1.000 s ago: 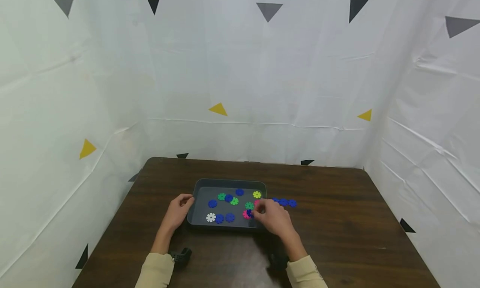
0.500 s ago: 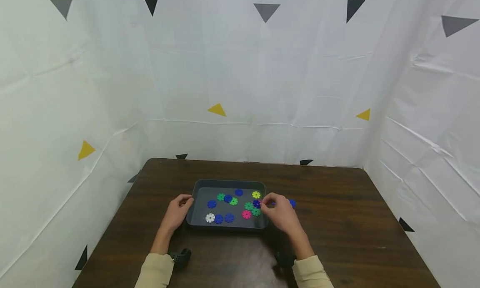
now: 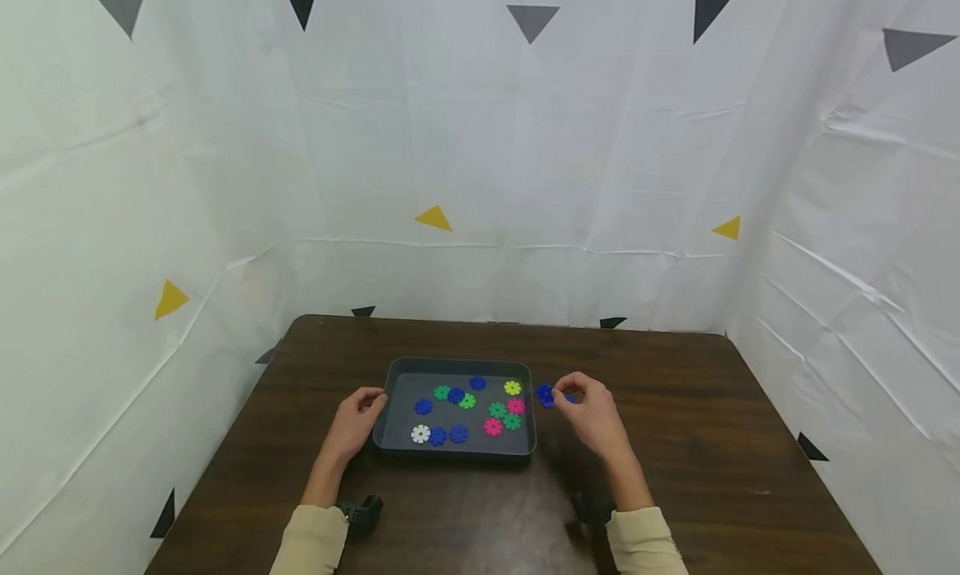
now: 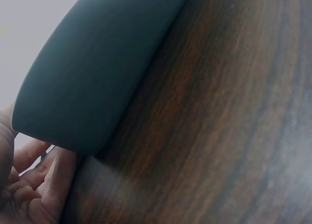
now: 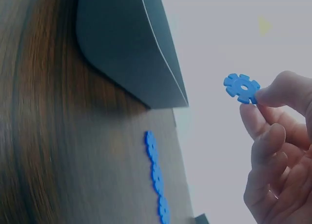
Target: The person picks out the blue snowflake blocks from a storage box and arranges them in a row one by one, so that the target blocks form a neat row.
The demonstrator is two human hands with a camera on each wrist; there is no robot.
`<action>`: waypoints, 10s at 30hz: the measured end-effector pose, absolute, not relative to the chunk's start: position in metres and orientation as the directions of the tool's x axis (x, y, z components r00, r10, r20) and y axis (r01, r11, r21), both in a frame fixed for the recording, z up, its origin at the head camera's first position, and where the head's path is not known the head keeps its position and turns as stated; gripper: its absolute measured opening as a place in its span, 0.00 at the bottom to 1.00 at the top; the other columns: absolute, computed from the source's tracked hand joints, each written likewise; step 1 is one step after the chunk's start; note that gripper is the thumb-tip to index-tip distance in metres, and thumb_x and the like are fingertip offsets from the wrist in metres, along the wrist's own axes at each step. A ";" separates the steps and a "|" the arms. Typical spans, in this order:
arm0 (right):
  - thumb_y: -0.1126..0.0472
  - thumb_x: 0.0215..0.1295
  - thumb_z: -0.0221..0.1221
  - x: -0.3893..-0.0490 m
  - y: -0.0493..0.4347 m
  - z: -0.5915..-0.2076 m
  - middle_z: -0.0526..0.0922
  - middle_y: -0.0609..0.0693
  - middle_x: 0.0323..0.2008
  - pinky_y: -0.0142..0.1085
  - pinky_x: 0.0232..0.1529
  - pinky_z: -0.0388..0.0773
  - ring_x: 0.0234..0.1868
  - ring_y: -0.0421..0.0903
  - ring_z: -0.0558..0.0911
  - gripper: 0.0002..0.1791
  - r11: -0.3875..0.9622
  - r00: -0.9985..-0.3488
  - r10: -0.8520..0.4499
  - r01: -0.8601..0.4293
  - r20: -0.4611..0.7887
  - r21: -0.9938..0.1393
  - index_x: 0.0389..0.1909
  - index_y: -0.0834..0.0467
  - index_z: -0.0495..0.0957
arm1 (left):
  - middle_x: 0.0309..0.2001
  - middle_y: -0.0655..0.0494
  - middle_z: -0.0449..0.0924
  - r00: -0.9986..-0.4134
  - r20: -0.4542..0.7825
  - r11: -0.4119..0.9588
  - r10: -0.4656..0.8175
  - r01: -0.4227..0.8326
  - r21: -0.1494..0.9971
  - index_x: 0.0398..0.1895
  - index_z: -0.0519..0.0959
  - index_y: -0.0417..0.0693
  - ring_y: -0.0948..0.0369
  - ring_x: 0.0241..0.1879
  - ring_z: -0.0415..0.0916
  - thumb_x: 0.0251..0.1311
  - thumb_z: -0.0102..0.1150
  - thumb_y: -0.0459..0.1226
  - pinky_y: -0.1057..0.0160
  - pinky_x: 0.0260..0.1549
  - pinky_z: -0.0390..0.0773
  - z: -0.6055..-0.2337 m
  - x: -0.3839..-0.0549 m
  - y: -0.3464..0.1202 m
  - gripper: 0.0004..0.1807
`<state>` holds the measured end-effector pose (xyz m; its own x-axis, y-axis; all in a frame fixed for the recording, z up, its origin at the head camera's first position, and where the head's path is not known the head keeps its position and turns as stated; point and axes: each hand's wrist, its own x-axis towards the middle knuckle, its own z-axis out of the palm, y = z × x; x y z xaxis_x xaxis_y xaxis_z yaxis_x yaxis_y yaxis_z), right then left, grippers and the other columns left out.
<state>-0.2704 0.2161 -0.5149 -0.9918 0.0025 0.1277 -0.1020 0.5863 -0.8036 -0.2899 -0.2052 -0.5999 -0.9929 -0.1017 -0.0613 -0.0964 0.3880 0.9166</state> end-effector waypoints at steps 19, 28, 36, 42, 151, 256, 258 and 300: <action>0.57 0.78 0.60 -0.278 0.279 -0.537 0.89 0.66 0.48 0.35 0.34 0.79 0.32 0.49 0.83 0.16 0.484 -0.980 0.195 0.123 -0.030 -0.866 0.51 0.68 0.84 | 0.64 0.39 0.81 -0.993 -0.053 0.397 -0.102 -0.090 0.913 0.68 0.79 0.41 0.46 0.62 0.80 0.82 0.56 0.47 0.41 0.65 0.77 -0.600 -0.288 -0.208 0.23; 0.58 0.78 0.58 -0.289 0.307 -0.552 0.90 0.60 0.40 0.36 0.31 0.74 0.27 0.43 0.79 0.20 0.470 -0.967 0.188 0.244 -0.175 -0.848 0.54 0.73 0.83 | 0.64 0.39 0.81 -0.994 -0.063 0.391 -0.094 -0.095 0.915 0.68 0.78 0.41 0.46 0.62 0.79 0.82 0.56 0.45 0.41 0.65 0.77 -0.599 -0.289 -0.208 0.22; 0.57 0.76 0.60 -0.300 0.318 -0.560 0.88 0.48 0.30 0.35 0.26 0.71 0.23 0.40 0.76 0.21 0.513 -0.957 0.165 0.289 -0.238 -0.808 0.52 0.73 0.85 | 0.65 0.39 0.81 -0.993 -0.071 0.391 -0.093 -0.102 0.915 0.69 0.78 0.41 0.45 0.64 0.78 0.82 0.55 0.46 0.40 0.67 0.76 -0.598 -0.291 -0.208 0.23; 0.57 0.76 0.60 -0.303 0.320 -0.556 0.84 0.48 0.27 0.36 0.26 0.72 0.21 0.41 0.75 0.19 0.537 -0.958 0.160 0.286 -0.238 -0.794 0.46 0.72 0.86 | 0.64 0.39 0.81 -0.992 -0.078 0.385 -0.097 -0.110 0.916 0.69 0.78 0.41 0.45 0.63 0.79 0.82 0.55 0.46 0.40 0.66 0.76 -0.595 -0.291 -0.206 0.23; 0.57 0.74 0.66 -0.319 0.102 -0.548 0.87 0.56 0.53 0.60 0.54 0.78 0.49 0.59 0.85 0.15 0.752 -0.979 0.165 0.203 -0.119 -0.627 0.57 0.55 0.80 | 0.60 0.43 0.84 -0.996 -0.045 0.362 -0.077 -0.070 0.929 0.65 0.81 0.42 0.49 0.57 0.82 0.81 0.58 0.47 0.46 0.58 0.81 -0.600 -0.280 -0.174 0.21; 0.51 0.81 0.57 -0.285 0.356 -0.549 0.91 0.60 0.44 0.32 0.34 0.80 0.34 0.41 0.83 0.24 0.530 -0.954 0.275 0.255 -0.120 -0.809 0.60 0.68 0.82 | 0.64 0.39 0.80 -0.994 -0.068 0.379 -0.086 -0.096 0.920 0.66 0.78 0.40 0.45 0.63 0.79 0.82 0.56 0.47 0.41 0.65 0.77 -0.590 -0.281 -0.178 0.23; 0.50 0.81 0.57 -0.285 0.352 -0.548 0.89 0.62 0.48 0.32 0.35 0.80 0.35 0.42 0.83 0.24 0.528 -0.960 0.260 0.231 -0.104 -0.817 0.60 0.67 0.82 | 0.64 0.39 0.80 -0.994 -0.068 0.380 -0.091 -0.098 0.920 0.66 0.78 0.40 0.45 0.63 0.79 0.82 0.56 0.48 0.40 0.65 0.77 -0.590 -0.281 -0.178 0.23; 0.57 0.73 0.69 -0.271 0.144 -0.536 0.89 0.52 0.53 0.54 0.53 0.83 0.52 0.52 0.87 0.16 0.625 -0.897 -0.440 -0.340 0.043 -0.703 0.57 0.55 0.85 | 0.62 0.41 0.81 -0.991 -0.066 0.408 -0.113 -0.107 0.906 0.66 0.79 0.43 0.48 0.59 0.80 0.81 0.56 0.48 0.43 0.62 0.78 -0.593 -0.285 -0.178 0.22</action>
<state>-0.2714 0.1439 -0.5356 -0.8970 -0.4399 0.0430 -0.3401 0.6248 -0.7028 -0.2855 -0.1776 -0.5928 -0.9913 -0.1134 -0.0663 -0.1073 0.4085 0.9064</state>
